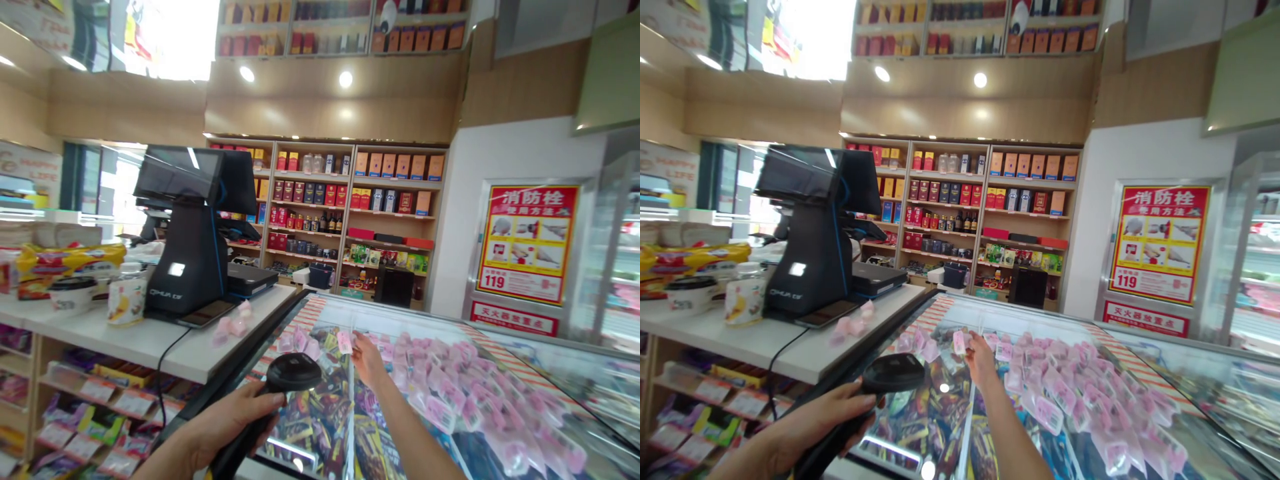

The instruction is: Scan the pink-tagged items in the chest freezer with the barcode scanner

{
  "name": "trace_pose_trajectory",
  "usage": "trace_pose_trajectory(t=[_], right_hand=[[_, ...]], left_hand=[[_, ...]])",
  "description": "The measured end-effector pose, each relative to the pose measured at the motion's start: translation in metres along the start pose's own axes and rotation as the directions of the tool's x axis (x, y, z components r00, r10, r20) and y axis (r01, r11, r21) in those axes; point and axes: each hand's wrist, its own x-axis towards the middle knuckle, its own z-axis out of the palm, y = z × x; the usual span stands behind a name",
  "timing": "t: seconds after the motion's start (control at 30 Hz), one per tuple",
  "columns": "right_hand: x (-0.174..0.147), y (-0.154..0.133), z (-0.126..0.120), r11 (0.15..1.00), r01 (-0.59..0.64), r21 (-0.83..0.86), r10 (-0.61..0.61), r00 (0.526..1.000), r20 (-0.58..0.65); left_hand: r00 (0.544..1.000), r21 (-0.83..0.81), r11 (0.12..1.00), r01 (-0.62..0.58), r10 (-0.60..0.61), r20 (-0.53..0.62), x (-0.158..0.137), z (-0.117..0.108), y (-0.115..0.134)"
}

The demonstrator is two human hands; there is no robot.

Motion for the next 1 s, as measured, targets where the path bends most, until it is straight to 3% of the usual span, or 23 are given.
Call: trace_pose_trajectory(t=[0.3,0.5,0.6,0.67,0.77,1.0], right_hand=[[-0.005,0.007,0.014,0.998,0.013,-0.060,-0.013,1.000,0.002],[-0.005,0.008,0.016,0.997,0.017,-0.074,-0.014,0.999,0.033],[0.003,0.013,0.010,0.975,0.093,-0.202,-0.098,0.995,-0.016],[0.010,0.021,0.005,0.905,0.199,-0.377,-0.235,0.971,-0.052],[0.020,0.037,0.003,0.733,0.317,-0.602,-0.421,0.907,-0.034],[0.022,0.078,0.037,0.470,0.321,-0.822,-0.445,0.891,0.094]], left_hand=[[0.995,0.021,0.998,0.061,-0.059,-0.078,-0.001,-0.012,-0.003],[0.995,-0.006,1.000,0.007,-0.008,-0.100,0.002,-0.009,-0.002],[0.994,-0.019,0.999,0.034,-0.036,-0.099,0.003,-0.013,-0.003],[0.988,-0.021,0.998,0.057,-0.060,-0.140,0.003,-0.019,-0.005],[0.971,-0.012,0.996,0.087,-0.087,-0.224,0.002,-0.028,-0.008],[0.944,0.019,0.993,0.115,-0.104,-0.313,0.001,-0.036,-0.015]])
